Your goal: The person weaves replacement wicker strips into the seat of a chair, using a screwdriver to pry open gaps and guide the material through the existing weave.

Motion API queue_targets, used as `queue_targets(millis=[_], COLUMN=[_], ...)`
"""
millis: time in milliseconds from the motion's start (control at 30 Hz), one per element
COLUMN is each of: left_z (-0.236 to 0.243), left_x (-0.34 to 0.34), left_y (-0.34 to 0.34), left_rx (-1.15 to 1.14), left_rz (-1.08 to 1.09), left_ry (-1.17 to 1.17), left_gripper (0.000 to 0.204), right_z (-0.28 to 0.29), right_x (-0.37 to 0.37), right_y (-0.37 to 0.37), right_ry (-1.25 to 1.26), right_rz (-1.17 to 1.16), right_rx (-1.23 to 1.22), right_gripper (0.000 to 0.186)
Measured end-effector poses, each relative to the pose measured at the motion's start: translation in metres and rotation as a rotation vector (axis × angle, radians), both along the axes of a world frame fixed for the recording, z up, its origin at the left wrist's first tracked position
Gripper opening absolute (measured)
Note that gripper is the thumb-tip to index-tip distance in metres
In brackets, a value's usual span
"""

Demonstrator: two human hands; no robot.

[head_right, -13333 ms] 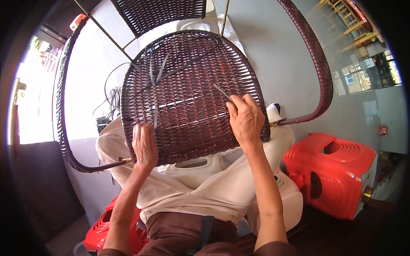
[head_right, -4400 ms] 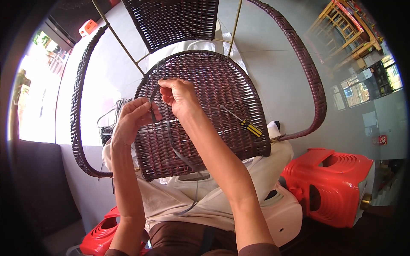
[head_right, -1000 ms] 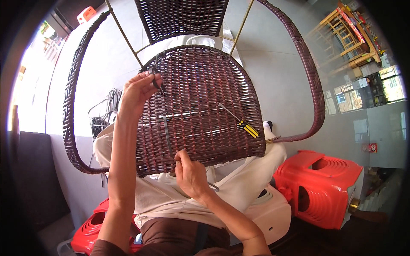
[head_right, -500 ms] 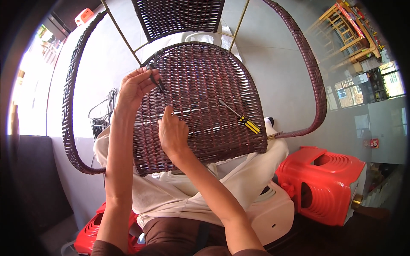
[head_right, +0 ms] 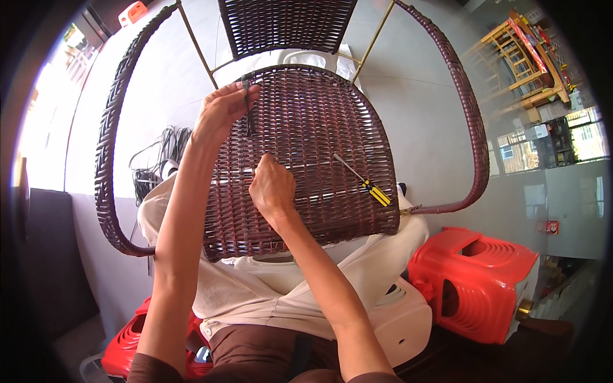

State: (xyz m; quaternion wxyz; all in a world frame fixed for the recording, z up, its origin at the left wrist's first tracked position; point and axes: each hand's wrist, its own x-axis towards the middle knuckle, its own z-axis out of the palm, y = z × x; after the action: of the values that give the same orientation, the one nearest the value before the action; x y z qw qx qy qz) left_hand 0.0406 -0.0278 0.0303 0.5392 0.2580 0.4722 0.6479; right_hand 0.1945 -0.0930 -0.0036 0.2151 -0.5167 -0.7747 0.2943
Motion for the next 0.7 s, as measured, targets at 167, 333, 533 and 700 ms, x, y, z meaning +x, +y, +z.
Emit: queue_targets(millis=[167, 333, 533, 700], left_z=[0.009, 0.014, 0.013, 0.013], left_x=[0.003, 0.004, 0.008, 0.006], left_y=[-0.014, -0.022, -0.026, -0.032], left_rx=[0.030, 0.061, 0.132, 0.158], left_rz=[-0.010, -0.003, -0.019, -0.044], left_ry=[-0.093, -0.075, -0.084, -0.107], left_gripper=[0.018, 0.023, 0.025, 0.029], right_z=[0.033, 0.031, 0.010, -0.001], right_x=[0.004, -0.029, -0.052, -0.046], right_y=[0.012, 0.036, 0.044, 0.047], right_ry=[-0.024, 0.245, 0.391, 0.624], right_rz=[-0.012, -0.164, -0.321, -0.230], right_rx=[0.093, 0.194, 0.283, 0.130], right_gripper=[0.015, 0.015, 0.017, 0.011])
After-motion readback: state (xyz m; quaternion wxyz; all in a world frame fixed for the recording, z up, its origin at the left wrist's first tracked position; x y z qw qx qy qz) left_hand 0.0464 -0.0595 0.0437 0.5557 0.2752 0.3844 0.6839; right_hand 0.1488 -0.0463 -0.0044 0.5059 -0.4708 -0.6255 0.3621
